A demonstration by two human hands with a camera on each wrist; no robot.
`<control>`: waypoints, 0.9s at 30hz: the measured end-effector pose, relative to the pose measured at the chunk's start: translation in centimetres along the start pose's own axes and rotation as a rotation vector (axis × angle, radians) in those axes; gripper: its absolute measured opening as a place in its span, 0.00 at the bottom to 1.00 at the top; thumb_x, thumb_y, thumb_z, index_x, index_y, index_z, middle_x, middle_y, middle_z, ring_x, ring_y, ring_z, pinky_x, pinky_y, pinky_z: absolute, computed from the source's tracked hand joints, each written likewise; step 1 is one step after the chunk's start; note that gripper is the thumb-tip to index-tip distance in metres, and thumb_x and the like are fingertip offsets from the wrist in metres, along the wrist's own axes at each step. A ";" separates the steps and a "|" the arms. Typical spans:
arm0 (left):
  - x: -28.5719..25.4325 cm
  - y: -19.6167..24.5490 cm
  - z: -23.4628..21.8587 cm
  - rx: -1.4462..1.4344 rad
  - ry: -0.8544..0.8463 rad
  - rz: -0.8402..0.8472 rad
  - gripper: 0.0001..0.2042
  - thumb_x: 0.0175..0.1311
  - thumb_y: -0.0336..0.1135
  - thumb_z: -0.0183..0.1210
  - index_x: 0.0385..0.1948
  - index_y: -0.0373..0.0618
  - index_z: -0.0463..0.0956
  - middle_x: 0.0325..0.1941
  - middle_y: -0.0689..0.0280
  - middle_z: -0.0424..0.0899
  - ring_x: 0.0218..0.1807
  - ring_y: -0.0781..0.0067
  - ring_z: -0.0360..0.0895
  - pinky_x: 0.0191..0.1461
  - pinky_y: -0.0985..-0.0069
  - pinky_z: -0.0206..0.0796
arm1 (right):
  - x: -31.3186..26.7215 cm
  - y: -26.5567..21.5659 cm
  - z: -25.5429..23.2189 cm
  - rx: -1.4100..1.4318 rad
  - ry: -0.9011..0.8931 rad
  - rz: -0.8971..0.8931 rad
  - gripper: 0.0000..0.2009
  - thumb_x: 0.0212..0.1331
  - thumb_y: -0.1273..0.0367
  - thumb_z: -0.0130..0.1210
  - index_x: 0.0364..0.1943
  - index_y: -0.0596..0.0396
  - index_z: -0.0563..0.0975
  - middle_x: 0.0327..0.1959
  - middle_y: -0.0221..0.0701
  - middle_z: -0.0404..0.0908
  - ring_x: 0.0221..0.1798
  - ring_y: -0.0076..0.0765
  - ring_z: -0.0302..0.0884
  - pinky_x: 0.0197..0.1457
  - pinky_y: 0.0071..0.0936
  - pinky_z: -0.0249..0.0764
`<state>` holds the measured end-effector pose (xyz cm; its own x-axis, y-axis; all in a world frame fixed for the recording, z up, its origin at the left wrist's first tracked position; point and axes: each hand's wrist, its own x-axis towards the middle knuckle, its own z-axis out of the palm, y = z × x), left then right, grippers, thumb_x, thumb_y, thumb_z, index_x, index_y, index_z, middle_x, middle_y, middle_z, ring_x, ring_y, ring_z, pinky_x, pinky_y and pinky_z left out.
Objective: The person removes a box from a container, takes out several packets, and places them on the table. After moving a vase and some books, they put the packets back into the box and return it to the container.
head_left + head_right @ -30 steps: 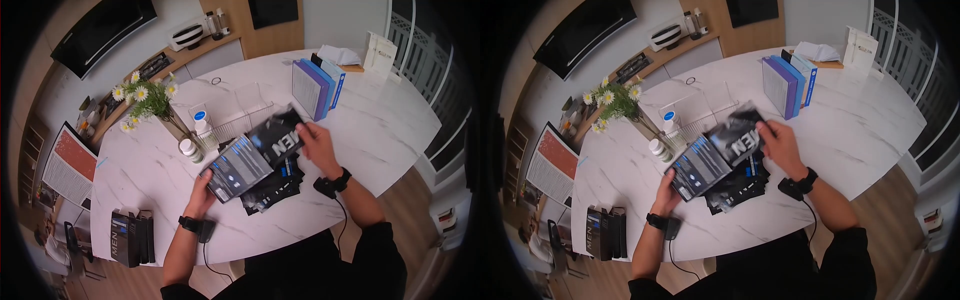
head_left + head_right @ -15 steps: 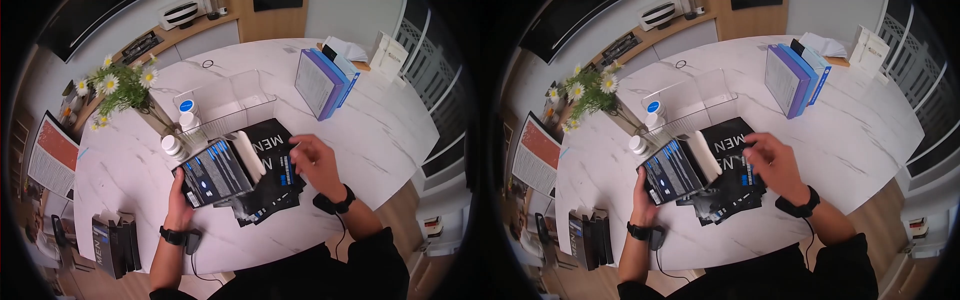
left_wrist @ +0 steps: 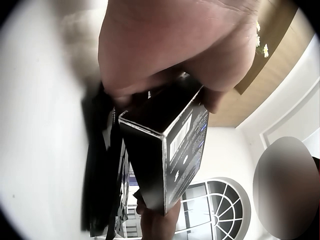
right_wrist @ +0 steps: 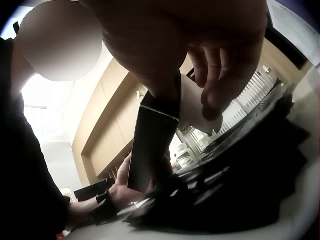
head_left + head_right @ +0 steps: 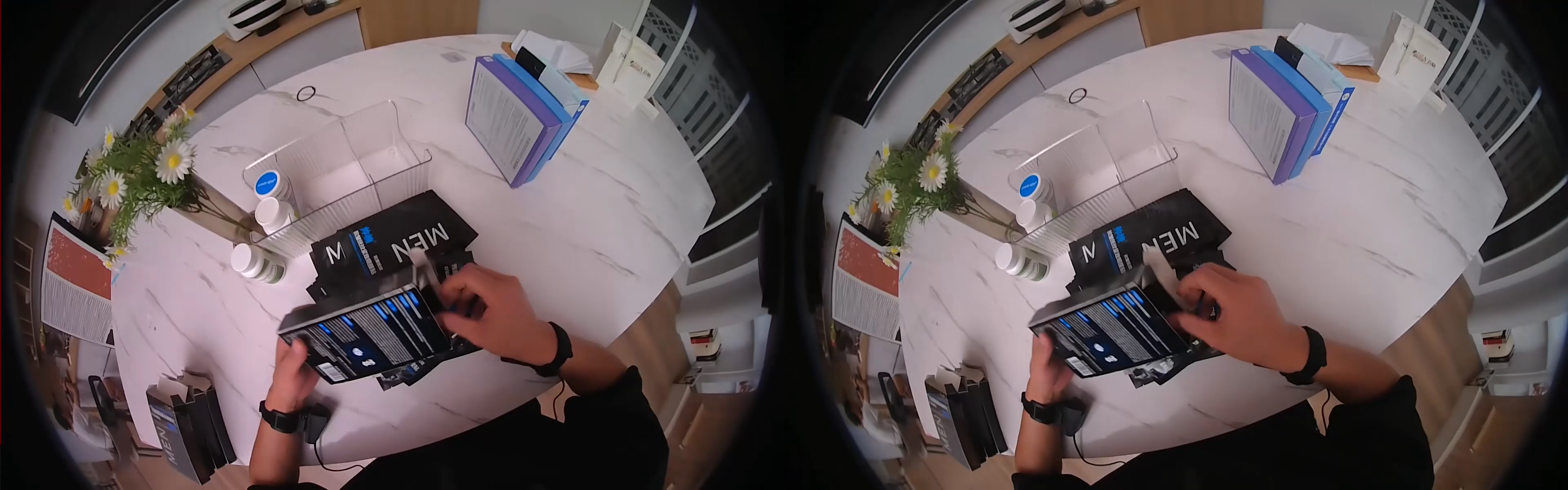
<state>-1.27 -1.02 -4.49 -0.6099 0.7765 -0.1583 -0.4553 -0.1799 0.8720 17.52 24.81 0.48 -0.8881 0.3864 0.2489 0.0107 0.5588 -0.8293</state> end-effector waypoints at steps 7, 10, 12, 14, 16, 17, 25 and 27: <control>0.9 1.1 -1.8 -0.279 0.155 0.096 0.28 0.74 0.56 0.44 0.64 0.43 0.67 0.62 0.58 0.77 0.61 0.59 0.76 0.65 0.59 0.68 | 0.6 -0.3 -1.4 0.440 0.325 0.290 0.11 0.64 0.71 0.60 0.47 0.61 0.76 0.22 0.26 0.79 0.19 0.17 0.73 0.22 0.17 0.66; 1.6 2.4 -2.0 -0.369 0.257 0.152 0.25 0.76 0.52 0.42 0.61 0.41 0.69 0.59 0.57 0.79 0.57 0.61 0.79 0.64 0.62 0.69 | 1.0 0.1 -2.3 0.525 0.441 0.224 0.12 0.68 0.71 0.54 0.50 0.64 0.73 0.24 0.30 0.81 0.17 0.20 0.73 0.20 0.18 0.66; 1.9 3.4 -1.7 -0.439 0.295 0.204 0.25 0.75 0.53 0.43 0.62 0.42 0.69 0.59 0.58 0.79 0.57 0.61 0.79 0.64 0.61 0.69 | 1.0 0.5 -3.0 0.592 0.407 0.200 0.12 0.68 0.72 0.53 0.50 0.64 0.73 0.24 0.31 0.82 0.17 0.20 0.73 0.21 0.17 0.67; 2.0 4.0 -1.8 -0.475 0.323 0.212 0.26 0.73 0.54 0.47 0.62 0.44 0.70 0.59 0.60 0.80 0.57 0.60 0.79 0.64 0.60 0.68 | 1.2 0.5 -3.1 0.511 0.328 0.190 0.13 0.67 0.72 0.53 0.52 0.62 0.73 0.27 0.30 0.82 0.23 0.20 0.74 0.27 0.17 0.68; 2.1 4.2 -2.3 -0.504 0.312 0.212 0.26 0.70 0.54 0.50 0.61 0.46 0.71 0.58 0.61 0.80 0.57 0.60 0.79 0.65 0.59 0.68 | 1.4 1.3 -2.1 0.361 0.281 0.144 0.14 0.66 0.72 0.55 0.54 0.60 0.73 0.31 0.29 0.81 0.29 0.21 0.76 0.33 0.17 0.70; 2.0 4.0 -2.4 -0.500 0.306 0.201 0.25 0.71 0.53 0.49 0.61 0.44 0.71 0.58 0.60 0.80 0.57 0.60 0.79 0.65 0.59 0.67 | 1.6 1.5 -1.7 0.185 0.321 0.059 0.15 0.65 0.73 0.55 0.55 0.59 0.73 0.33 0.28 0.81 0.33 0.22 0.76 0.36 0.18 0.70; 0.6 1.9 -0.8 -0.278 0.072 0.040 0.25 0.69 0.41 0.54 0.63 0.37 0.64 0.60 0.56 0.77 0.60 0.59 0.77 0.64 0.60 0.68 | 0.2 0.3 -0.5 0.280 0.104 -0.023 0.22 0.60 0.76 0.59 0.60 0.56 0.71 0.39 0.27 0.79 0.39 0.22 0.78 0.41 0.21 0.73; 0.1 2.1 1.7 -0.151 -0.056 0.073 0.29 0.67 0.42 0.57 0.66 0.36 0.60 0.62 0.56 0.75 0.60 0.61 0.76 0.65 0.61 0.67 | -0.1 -1.4 0.0 0.268 -0.006 0.014 0.24 0.59 0.77 0.59 0.61 0.56 0.70 0.39 0.27 0.79 0.38 0.21 0.78 0.40 0.20 0.73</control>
<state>-1.18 -0.33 -1.90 -0.6100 0.7895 -0.0677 -0.5060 -0.3224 0.8000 17.58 24.03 1.64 -0.8914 0.3881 0.2339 -0.0983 0.3383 -0.9359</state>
